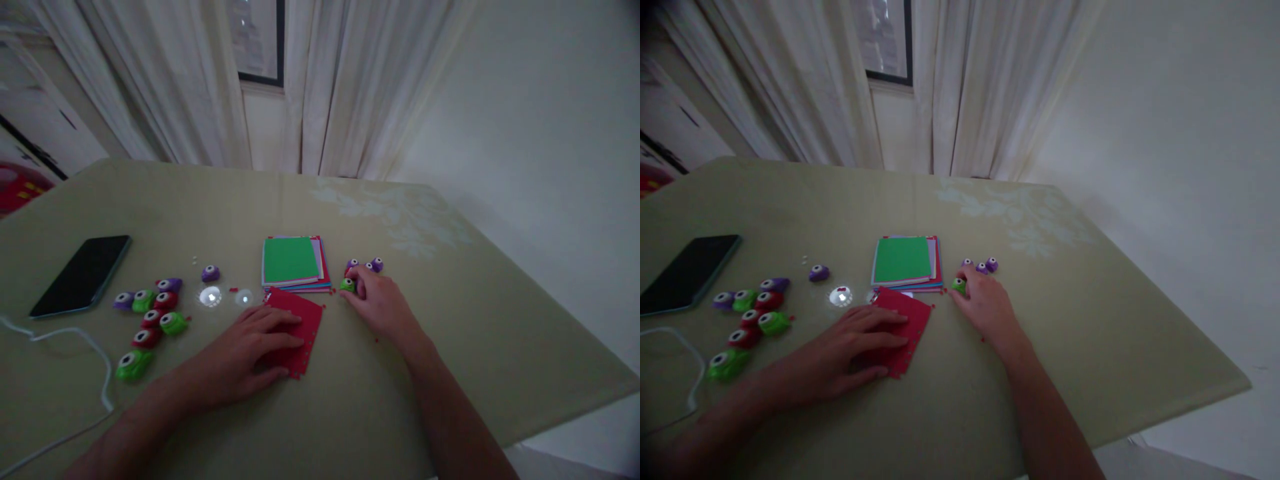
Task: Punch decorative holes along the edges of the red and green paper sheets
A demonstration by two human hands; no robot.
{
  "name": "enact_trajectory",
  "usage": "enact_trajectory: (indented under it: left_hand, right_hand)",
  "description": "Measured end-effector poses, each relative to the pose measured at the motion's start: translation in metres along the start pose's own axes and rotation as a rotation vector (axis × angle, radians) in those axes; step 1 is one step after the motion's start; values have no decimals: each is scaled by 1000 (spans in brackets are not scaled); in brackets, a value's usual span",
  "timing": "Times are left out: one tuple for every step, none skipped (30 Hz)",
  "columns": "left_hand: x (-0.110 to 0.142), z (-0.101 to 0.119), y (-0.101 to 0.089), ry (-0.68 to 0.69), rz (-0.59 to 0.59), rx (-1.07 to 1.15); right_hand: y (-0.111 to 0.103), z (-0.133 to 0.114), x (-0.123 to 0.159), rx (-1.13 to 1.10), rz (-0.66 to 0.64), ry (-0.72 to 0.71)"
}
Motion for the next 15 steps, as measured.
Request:
enact_trajectory:
  left_hand:
    - [0, 3, 0, 4, -6, -24]
    - [0, 6, 0, 7, -5, -50]
    - [0, 8, 0, 9, 0, -75]
    - [0, 11, 1, 10, 7, -99]
    - [0, 13, 2, 12, 14, -119]
    - [0, 15, 4, 13, 19, -138]
    - [0, 16, 6, 11, 25, -154]
    - [0, 18, 7, 4, 33, -168]
    - [0, 19, 9, -4, 42, -183]
    - [-1, 20, 11, -13, 54, -196]
    - [-1, 22, 13, -19, 65, -206]
    - [-2, 23, 14, -18, 74, -214]
    - [-3, 24, 15, -9, 83, -220]
    - [-4, 25, 14, 3, 98, -229]
    - [-5, 24, 13, 12, 126, -244]
  right_hand:
    - [2, -3, 1, -75, -12, -45]
    - [5, -6, 3, -138, -32, -91]
    - [8, -9, 5, -180, -56, -133]
    - [13, -12, 6, -194, -87, -170]
    - [17, -14, 8, -179, -114, -203]
    - [22, -16, 9, -153, -147, -232]
    - [27, -17, 9, -127, -180, -257]
    - [31, -18, 9, -111, -211, -280]
    - [35, -17, 9, -105, -232, -296]
    - [38, -17, 8, -108, -244, -310]
    - [40, -16, 7, -118, -247, -323]
    - [42, -15, 6, -135, -244, -335]
    - [44, -15, 5, -155, -244, -349]
    - [46, -14, 4, -175, -245, -362]
    - [47, -14, 4, -192, -249, -372]
Point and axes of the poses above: each hand's wrist, its own x-axis away from the middle knuckle, its own y-axis out of the palm, z = x × y, the point moved 2 cm from there along -x, towards the middle knuckle, and after that the axes turned 15 degrees about -x, right-handed, at the moved point
